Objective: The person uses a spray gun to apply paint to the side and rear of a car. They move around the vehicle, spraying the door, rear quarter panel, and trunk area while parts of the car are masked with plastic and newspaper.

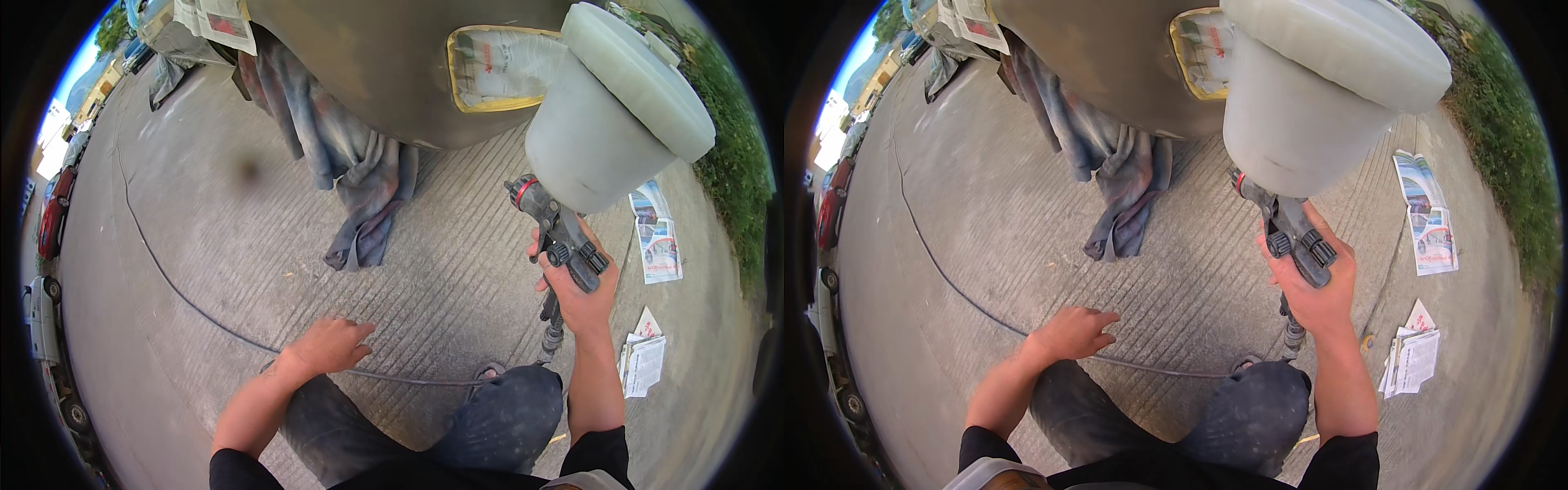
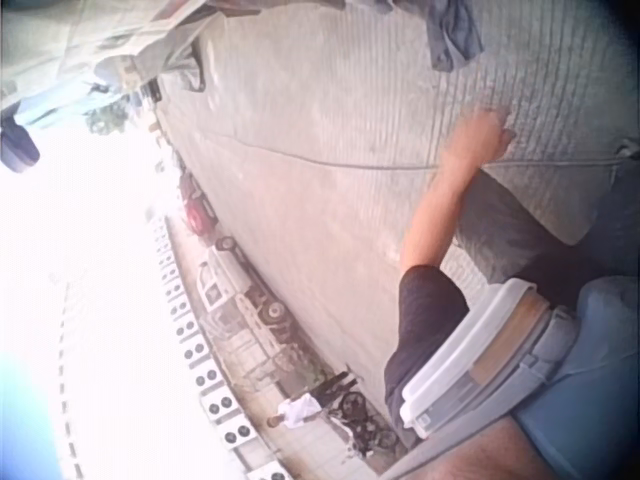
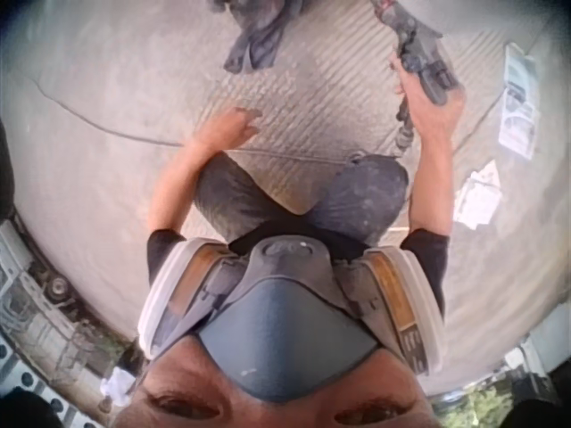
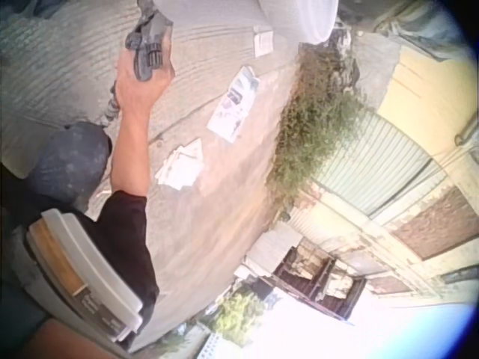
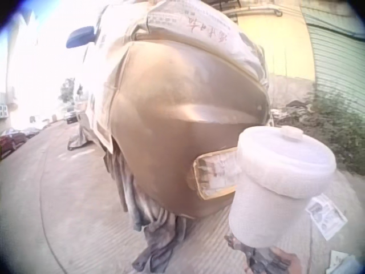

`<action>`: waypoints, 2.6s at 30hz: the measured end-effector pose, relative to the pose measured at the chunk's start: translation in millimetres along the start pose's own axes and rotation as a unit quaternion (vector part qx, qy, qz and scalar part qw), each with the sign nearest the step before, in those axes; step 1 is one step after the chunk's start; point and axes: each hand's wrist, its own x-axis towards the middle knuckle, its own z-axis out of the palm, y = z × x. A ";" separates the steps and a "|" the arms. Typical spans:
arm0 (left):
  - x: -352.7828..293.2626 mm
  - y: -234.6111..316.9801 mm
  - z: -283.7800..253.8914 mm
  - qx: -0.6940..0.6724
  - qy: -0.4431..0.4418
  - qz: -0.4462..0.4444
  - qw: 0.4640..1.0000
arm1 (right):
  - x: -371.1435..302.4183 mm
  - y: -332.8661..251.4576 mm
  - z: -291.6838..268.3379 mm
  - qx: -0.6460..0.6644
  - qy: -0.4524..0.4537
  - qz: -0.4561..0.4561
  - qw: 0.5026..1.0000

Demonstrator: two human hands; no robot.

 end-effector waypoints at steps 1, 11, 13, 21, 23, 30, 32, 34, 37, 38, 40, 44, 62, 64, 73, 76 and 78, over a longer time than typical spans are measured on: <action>-6.3 -3.4 7.1 -0.024 0.002 -0.001 1.000 | -0.9 -4.2 4.1 -0.006 0.017 0.023 1.000; -25.8 -28.6 20.6 -0.074 0.057 0.003 0.996 | -17.0 -39.8 16.8 -0.012 0.096 -0.108 0.989; -31.2 -33.0 20.3 -0.045 0.043 0.011 0.998 | -30.3 -20.6 17.2 -0.041 0.077 -0.024 0.996; -39.0 -47.5 24.3 -0.036 0.039 0.037 0.998 | -35.7 -15.1 27.0 -0.010 0.016 -0.052 0.998; -41.5 -50.3 22.4 -0.040 0.033 0.025 0.998 | -24.5 -27.9 27.0 0.031 0.081 -0.098 0.991; -45.9 -58.1 24.2 -0.050 0.029 -0.002 0.998 | 6.5 -53.4 3.0 0.019 0.205 -0.121 0.971; -40.1 -60.1 26.5 -0.039 0.033 -0.002 0.999 | 4.0 -55.9 5.4 0.084 0.157 -0.095 0.979; -35.2 -60.9 29.1 -0.029 0.024 -0.012 0.999 | 2.3 -56.7 9.8 0.127 0.072 -0.133 0.980; -31.4 -60.4 31.2 -0.026 0.015 -0.024 0.999 | 14.4 -54.4 6.1 0.096 0.068 -0.137 0.983; -31.7 -60.0 31.3 -0.023 0.011 -0.032 0.999 | 25.8 -52.3 1.4 0.063 0.099 -0.146 0.982; -33.9 -58.9 30.7 -0.029 0.003 -0.041 0.999 | 46.7 -50.1 -17.1 0.014 0.173 -0.090 0.981; -38.9 -58.2 29.3 -0.023 0.009 -0.042 0.999 | 76.6 -50.0 -30.5 0.022 0.313 -0.074 0.947; -36.8 -72.0 33.0 -0.020 0.015 -0.028 0.999 | 68.7 -148.5 16.9 -0.038 0.287 -0.212 0.933; -37.2 -71.7 29.8 -0.056 0.027 -0.008 0.998 | 63.5 -145.2 23.6 -0.064 0.257 -0.189 0.946; -61.9 -56.5 18.0 -0.046 0.089 0.005 0.995 | 18.9 14.5 109.6 -0.465 -0.098 -0.319 0.820; -66.9 -52.1 11.4 -0.043 0.093 0.022 0.995 | -2.5 65.8 122.0 -0.541 -0.180 -0.257 0.780; -72.5 -48.2 8.3 -0.033 0.091 0.025 0.995 | -19.5 79.6 113.8 -0.543 -0.147 -0.274 0.780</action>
